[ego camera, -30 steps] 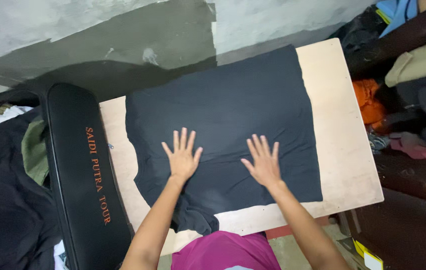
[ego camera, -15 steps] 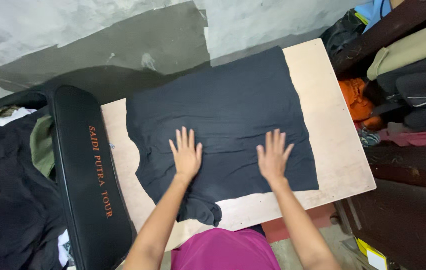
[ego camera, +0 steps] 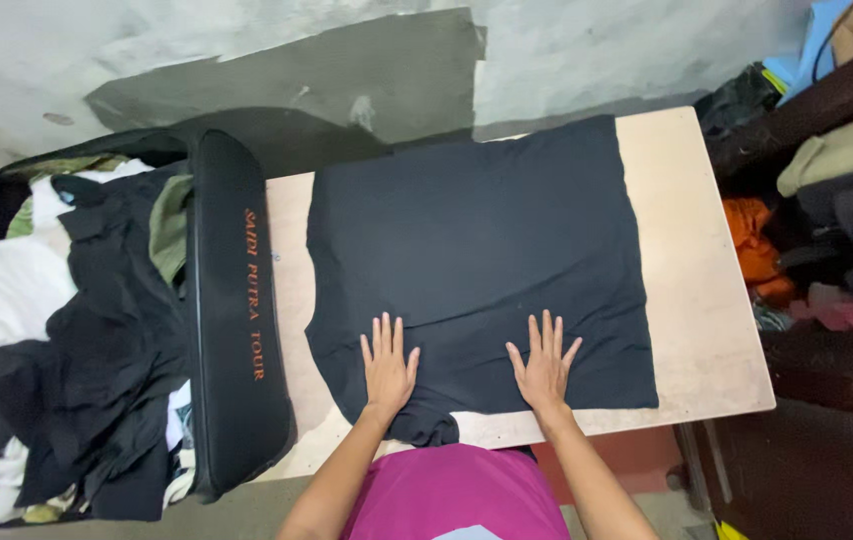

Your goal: The person opens a black suitcase on a table, removes a black shirt, and folds it by hand on the table surface. The person smooths and aligns the shirt while folding it into a compact shape.

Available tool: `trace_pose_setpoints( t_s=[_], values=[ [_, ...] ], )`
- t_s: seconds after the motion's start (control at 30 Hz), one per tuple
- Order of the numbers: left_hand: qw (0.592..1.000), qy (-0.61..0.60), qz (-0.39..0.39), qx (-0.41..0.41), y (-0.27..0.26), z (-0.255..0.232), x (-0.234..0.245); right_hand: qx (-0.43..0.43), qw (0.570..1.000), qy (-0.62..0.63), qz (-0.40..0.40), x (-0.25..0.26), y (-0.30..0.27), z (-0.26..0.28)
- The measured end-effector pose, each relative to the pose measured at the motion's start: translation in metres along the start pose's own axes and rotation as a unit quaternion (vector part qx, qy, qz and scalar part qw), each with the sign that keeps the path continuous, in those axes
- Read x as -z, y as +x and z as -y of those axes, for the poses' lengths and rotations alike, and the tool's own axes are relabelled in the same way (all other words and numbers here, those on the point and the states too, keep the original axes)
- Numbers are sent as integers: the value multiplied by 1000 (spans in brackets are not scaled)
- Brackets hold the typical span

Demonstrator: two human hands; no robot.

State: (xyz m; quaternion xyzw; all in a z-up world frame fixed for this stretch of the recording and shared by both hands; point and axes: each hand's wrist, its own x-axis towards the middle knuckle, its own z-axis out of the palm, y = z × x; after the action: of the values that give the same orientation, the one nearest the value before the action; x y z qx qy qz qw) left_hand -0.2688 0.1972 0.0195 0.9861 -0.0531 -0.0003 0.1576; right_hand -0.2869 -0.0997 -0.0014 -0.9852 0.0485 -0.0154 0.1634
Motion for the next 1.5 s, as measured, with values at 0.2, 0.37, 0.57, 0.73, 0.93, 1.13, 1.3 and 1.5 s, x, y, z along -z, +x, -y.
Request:
trace_pose_setpoints(
  t_s=[0.2,0.37,0.57,0.73,0.93,1.13,1.3,1.5],
  values=[
    [991,30,-20,127,18,60,4,65,997,-27,44,4,18,15],
    [988,1,-19,152,34,102,10,-49,998,-11,29,35,37,-10],
    [996,24,-30,84,57,69,15,-2,998,-57,-15,29,68,2],
    [997,-50,4,-60,89,48,4,88,996,-7,10,-3,95,36],
    [991,3,129,28,135,56,2,-20,986,-18,162,5,140,61],
    [986,17,159,52,163,51,13,-33,981,-18,190,22,168,76],
    [999,1,37,-18,148,37,8,24,998,18,63,10,149,78],
    [993,-22,26,-114,68,13,-3,36,998,-45,-7,-10,77,56]
  ],
)
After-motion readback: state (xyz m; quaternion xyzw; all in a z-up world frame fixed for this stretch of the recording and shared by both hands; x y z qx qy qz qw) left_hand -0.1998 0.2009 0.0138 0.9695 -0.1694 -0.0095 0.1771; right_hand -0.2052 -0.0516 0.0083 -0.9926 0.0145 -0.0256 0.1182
